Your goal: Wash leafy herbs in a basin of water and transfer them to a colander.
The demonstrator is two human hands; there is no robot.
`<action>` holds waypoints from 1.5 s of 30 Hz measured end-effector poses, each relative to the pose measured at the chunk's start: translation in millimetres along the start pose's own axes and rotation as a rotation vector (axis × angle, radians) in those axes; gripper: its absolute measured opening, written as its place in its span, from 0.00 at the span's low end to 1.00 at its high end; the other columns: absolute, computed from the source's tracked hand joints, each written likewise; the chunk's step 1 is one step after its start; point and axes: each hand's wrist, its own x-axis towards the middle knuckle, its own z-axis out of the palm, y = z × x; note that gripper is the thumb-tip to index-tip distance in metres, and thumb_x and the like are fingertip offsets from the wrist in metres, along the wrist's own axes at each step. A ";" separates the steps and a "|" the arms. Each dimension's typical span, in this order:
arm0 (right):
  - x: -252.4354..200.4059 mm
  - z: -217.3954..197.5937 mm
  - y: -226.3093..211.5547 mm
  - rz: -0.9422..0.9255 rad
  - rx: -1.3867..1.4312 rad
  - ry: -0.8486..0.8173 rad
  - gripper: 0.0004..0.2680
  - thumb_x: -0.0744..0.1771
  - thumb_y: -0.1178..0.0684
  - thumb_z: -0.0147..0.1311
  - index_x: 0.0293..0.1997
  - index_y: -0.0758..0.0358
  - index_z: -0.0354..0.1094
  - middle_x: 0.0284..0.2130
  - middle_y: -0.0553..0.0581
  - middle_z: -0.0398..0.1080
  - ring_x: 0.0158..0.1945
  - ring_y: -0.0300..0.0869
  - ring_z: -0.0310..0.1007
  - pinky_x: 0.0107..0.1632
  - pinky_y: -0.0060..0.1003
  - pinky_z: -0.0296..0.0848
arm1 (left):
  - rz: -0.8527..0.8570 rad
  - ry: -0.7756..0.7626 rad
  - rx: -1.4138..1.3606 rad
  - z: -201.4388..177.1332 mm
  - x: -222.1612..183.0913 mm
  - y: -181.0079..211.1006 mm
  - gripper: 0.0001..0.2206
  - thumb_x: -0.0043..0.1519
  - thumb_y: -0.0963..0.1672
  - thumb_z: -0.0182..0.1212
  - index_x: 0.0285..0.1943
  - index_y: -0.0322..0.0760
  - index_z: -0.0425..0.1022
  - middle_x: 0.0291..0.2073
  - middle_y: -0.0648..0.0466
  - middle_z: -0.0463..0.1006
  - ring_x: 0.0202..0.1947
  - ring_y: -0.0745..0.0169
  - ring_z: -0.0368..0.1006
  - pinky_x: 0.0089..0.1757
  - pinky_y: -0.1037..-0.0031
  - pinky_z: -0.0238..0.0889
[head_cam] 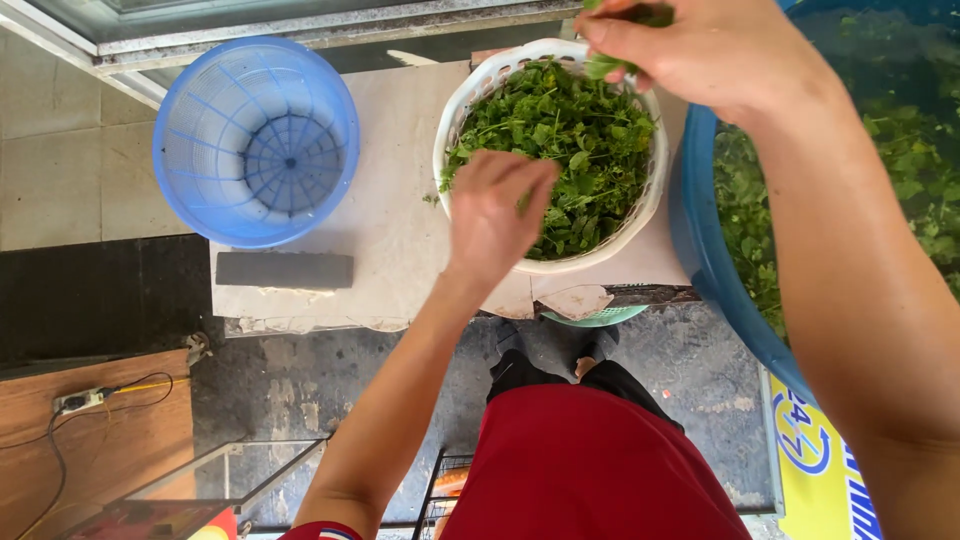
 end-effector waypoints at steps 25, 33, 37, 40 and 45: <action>-179.9 -97.9 116.3 0.189 0.094 0.424 0.08 0.72 0.54 0.54 0.54 0.67 0.73 0.39 0.56 0.75 0.35 0.35 0.72 0.35 0.26 0.70 | -0.055 -0.667 -0.322 60.0 70.7 -1.2 0.07 0.60 0.41 0.63 0.43 0.35 0.85 0.34 0.51 0.79 0.31 0.60 0.77 0.35 0.71 0.71; -157.8 -83.2 256.2 0.625 -0.620 -0.017 0.17 0.69 0.41 0.53 0.63 0.54 0.72 0.49 0.64 0.78 0.50 0.56 0.77 0.57 0.54 0.73 | -0.271 -0.596 -0.636 66.2 102.8 22.3 0.10 0.63 0.43 0.65 0.49 0.31 0.84 0.38 0.54 0.86 0.36 0.73 0.77 0.39 0.79 0.70; -141.6 -57.8 355.1 0.597 -0.788 -0.387 0.17 0.66 0.46 0.55 0.54 0.68 0.73 0.43 0.68 0.76 0.47 0.57 0.76 0.54 0.52 0.78 | -0.285 -0.691 -0.731 96.9 107.2 59.5 0.11 0.65 0.43 0.64 0.50 0.30 0.85 0.38 0.51 0.83 0.36 0.71 0.74 0.38 0.77 0.67; -139.5 -59.2 350.2 0.636 -0.902 -0.566 0.16 0.66 0.46 0.54 0.56 0.65 0.71 0.46 0.69 0.76 0.50 0.57 0.77 0.56 0.51 0.78 | -0.115 -0.701 -0.610 115.8 107.7 93.7 0.09 0.62 0.43 0.64 0.47 0.33 0.85 0.38 0.51 0.84 0.35 0.67 0.80 0.38 0.75 0.73; -174.9 -127.5 143.5 0.533 -0.675 -0.428 0.30 0.64 0.38 0.55 0.75 0.36 0.46 0.68 0.56 0.60 0.53 0.49 0.79 0.68 0.49 0.67 | -0.031 -0.720 -0.439 131.5 109.7 108.9 0.09 0.60 0.44 0.64 0.44 0.37 0.86 0.34 0.50 0.82 0.31 0.62 0.80 0.36 0.71 0.72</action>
